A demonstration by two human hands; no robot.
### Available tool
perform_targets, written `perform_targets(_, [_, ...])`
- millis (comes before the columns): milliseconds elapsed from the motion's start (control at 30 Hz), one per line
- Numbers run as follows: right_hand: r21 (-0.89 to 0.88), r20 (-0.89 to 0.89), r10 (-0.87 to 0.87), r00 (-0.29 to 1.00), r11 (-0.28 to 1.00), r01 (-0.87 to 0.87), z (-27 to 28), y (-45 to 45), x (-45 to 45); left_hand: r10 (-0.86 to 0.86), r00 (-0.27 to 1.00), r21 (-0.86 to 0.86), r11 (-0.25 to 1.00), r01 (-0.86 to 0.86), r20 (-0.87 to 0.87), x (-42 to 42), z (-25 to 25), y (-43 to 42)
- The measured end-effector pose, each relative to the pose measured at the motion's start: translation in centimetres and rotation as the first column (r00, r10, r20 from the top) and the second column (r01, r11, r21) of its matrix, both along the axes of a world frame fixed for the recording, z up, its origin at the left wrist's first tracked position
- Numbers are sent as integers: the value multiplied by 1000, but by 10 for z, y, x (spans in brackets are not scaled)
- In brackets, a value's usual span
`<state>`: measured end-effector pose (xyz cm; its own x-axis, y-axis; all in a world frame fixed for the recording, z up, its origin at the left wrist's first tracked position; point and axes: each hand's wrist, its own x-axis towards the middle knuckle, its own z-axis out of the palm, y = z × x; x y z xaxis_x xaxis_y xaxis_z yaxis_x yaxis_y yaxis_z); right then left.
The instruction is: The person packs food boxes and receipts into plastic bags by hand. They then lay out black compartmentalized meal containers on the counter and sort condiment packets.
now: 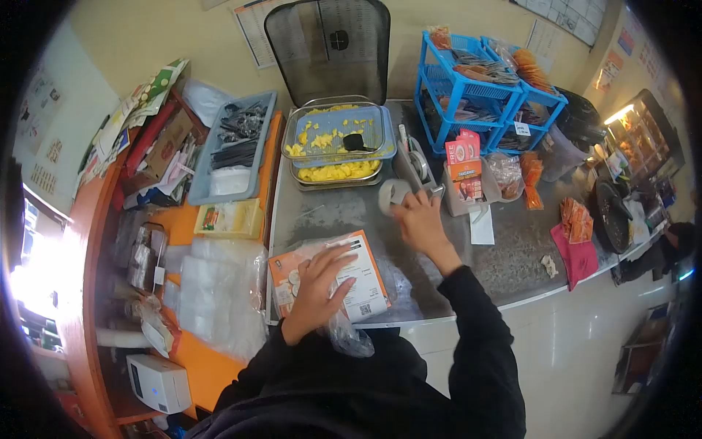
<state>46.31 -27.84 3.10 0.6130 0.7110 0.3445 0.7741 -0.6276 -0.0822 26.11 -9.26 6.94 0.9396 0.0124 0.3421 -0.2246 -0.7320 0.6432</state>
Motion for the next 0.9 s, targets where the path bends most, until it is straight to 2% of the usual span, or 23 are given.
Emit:
perform_targets(133, [1, -202, 312, 928, 948, -318, 82, -17, -46, -92, 991, -26, 995, 95, 92, 23, 34, -7])
perform_targets(233, [116, -372, 402, 836, 914, -388, 132, -23, -60, -216, 966, -124, 964, 234, 143, 33, 28, -2])
perform_targets(267, [176, -340, 404, 849, 914, -364, 141, -24, -63, -260, 953, -169, 943, 285, 158, 35, 24, 0])
perform_targets(367, [429, -298, 384, 874, 872, -237, 141, -19, -70, -193, 977, -519, 828, 212, 91, 32, 35, -5])
perform_targets(433, [586, -16, 123, 992, 805, -91, 135, -3, -87, -99, 995, -776, 625, 79, 22, 27, 35, -13])
perform_targets(467, [668, 106, -34, 994, 743, -46, 132, 4, -97, -58, 998, -871, 491, 10, -22, 25, 35, -16])
perform_targets(567, [695, -63, 150, 987, 716, -64, 122, 17, -124, 24, 994, -869, 488, 80, 105, 18, 38, -19])
perform_targets(667, [809, -319, 283, 905, 578, 105, 108, 38, -141, 56, 987, -864, 491, 107, 154, 12, 31, -17])
perform_targets(767, [818, -414, 348, 841, 547, 177, 103, 50, -153, 98, 994, -880, 476, 0, 53, -2, 34, -5])
perform_targets(900, [795, -534, 478, 698, 565, 221, 97, 64, -163, 178, 984, -830, 546, -113, -16, -29, 32, 12])
